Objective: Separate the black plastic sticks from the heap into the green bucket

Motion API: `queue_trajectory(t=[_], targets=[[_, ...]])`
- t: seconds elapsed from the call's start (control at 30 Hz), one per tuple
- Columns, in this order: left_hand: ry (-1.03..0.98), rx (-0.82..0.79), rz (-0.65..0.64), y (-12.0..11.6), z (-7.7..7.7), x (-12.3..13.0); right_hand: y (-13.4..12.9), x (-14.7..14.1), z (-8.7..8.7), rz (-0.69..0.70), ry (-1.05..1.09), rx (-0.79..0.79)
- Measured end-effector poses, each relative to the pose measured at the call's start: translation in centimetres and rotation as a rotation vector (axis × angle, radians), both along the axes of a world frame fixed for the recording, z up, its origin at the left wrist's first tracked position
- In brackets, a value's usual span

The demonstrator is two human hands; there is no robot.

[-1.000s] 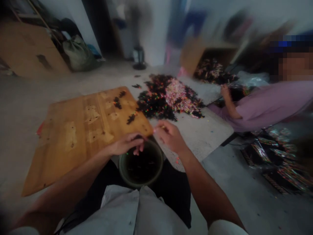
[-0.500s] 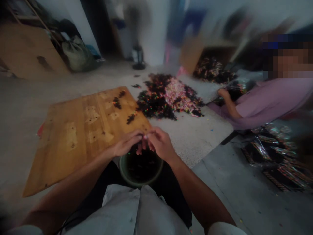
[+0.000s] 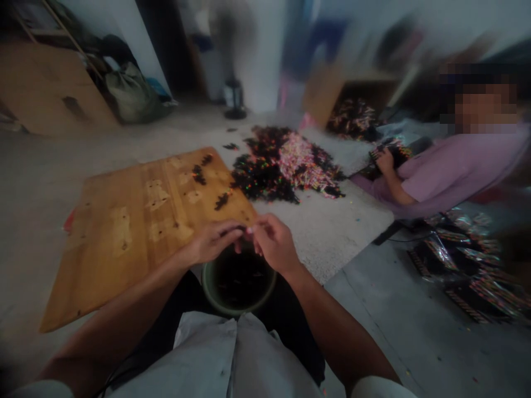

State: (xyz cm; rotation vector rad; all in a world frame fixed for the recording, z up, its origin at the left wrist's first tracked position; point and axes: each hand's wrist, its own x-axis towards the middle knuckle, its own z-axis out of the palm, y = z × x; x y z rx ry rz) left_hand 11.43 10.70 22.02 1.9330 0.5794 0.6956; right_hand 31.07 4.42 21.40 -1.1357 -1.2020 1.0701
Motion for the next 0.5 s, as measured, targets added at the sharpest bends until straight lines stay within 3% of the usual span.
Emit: queue_trajectory(t=[0.27,0.5], targets=[[0.094,0.093,0.016,0.0,0.1,-0.2,0.1,0.1,0.4,0.038,-0.039,-0.030],[0.172,0.053,-0.101,0.1,0.7,-0.3,0.7,1.2,-0.1,0.194,-0.187,0.036]])
